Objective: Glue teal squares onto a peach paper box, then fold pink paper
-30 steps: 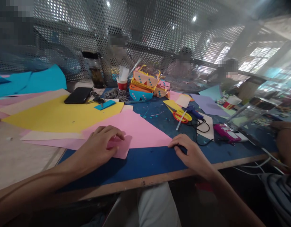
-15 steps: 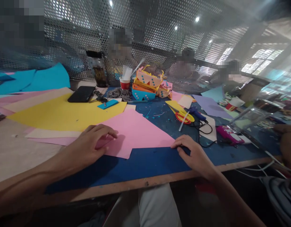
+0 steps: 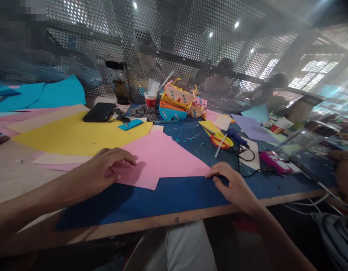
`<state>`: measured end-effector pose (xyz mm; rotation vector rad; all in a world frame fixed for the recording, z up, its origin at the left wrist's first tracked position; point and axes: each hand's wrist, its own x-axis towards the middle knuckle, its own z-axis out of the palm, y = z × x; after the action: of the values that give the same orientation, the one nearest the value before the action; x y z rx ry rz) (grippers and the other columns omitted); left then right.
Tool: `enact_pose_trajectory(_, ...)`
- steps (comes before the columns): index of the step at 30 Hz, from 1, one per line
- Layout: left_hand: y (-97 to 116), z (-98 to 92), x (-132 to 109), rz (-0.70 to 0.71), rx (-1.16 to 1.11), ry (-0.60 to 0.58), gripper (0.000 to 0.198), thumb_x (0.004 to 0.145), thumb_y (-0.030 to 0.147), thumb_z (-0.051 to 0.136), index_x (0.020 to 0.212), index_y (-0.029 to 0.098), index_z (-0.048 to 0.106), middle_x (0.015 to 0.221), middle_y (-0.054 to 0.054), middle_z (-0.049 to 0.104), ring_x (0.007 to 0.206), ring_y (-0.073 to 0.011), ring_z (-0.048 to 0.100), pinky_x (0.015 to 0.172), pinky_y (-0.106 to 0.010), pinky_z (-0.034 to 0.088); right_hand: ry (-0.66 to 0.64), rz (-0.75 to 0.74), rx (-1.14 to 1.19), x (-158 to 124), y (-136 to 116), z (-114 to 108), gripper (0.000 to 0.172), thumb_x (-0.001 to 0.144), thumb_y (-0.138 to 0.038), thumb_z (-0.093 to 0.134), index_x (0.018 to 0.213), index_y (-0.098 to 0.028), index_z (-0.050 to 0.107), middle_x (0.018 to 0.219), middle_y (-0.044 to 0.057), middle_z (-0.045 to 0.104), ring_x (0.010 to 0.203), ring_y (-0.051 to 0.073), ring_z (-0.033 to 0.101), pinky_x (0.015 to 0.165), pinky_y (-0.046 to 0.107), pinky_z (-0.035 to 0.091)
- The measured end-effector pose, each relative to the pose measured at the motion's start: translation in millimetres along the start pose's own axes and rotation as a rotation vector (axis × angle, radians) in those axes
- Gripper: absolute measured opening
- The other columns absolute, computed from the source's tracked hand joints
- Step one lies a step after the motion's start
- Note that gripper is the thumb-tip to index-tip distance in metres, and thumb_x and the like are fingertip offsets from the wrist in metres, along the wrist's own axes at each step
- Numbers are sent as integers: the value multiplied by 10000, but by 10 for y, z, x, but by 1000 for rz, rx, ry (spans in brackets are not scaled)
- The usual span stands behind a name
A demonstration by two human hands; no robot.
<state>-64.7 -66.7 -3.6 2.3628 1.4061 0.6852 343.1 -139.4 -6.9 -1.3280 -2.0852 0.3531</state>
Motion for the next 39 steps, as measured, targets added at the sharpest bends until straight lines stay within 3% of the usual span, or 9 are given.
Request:
enact_pose_trajectory(3,-16,-57,2,61,-98,-106,369,791,228,521,1113,219,702,1284,-82,713,1229,-293,564,1031,-478,460,-5,11,8,0,-11,-2,289,898,-47,519,986,-250,706,1011,46,688,997,220,646,900,403,520)
enact_pose_trajectory(12,-61,-162,41,-62,-266,-163,370,815,220,517,1152,225,669,1326,-77,689,1235,-264,594,1030,-467,484,2,4,2,10,-28,-1,279,906,-52,522,986,-247,704,1001,51,694,998,226,650,892,396,523)
enact_pose_trajectory(14,-22,-190,65,-84,-188,-101,339,873,266,509,1177,227,654,1330,-82,674,1235,-273,573,1044,-487,475,10,1,2,8,-36,3,266,916,-63,523,984,-248,701,1001,53,693,996,228,650,891,400,526)
enact_pose_trajectory(17,6,-203,113,-60,139,23,348,926,341,504,1226,213,626,1343,-83,651,1272,-308,512,1121,-523,390,29,-6,-8,-2,-30,21,237,935,-83,532,1009,-247,686,1020,59,684,1012,229,642,907,409,524)
enact_pose_trajectory(20,-33,-171,165,-50,342,-20,457,939,415,530,1312,155,581,1380,-127,628,1258,-349,508,1136,-523,360,77,1,-73,-14,3,56,196,954,-134,569,1080,-246,669,1087,72,674,1081,247,621,965,449,502)
enact_pose_trajectory(24,-71,-140,229,-42,386,-55,498,935,469,557,1320,156,598,1347,-145,649,1219,-383,548,1101,-548,389,102,50,-182,-18,46,102,237,962,-256,650,1199,-257,639,1209,88,662,1194,288,582,1042,516,461)
enact_pose_trajectory(29,-52,-167,303,-71,189,-43,473,893,417,603,1312,197,595,1322,-113,661,1207,-359,589,1064,-517,446,72,70,-224,-18,28,111,231,974,-286,651,1204,-265,643,1225,88,672,1191,287,588,1039,513,464)
enact_pose_trajectory(34,-197,-165,415,-193,-138,-41,605,850,398,628,1414,211,514,1209,-87,689,1001,-293,670,896,-431,539,78,93,-205,-23,6,104,239,967,-277,663,1205,-265,645,1222,81,672,1195,278,592,1040,498,476)
enact_pose_trajectory(39,-165,-201,441,-272,-509,-182,850,748,543,755,1452,162,469,1037,-75,726,954,-309,717,811,-394,566,88,99,-193,-29,10,118,222,976,-260,644,1198,-257,647,1208,80,670,1175,267,597,1029,490,487)
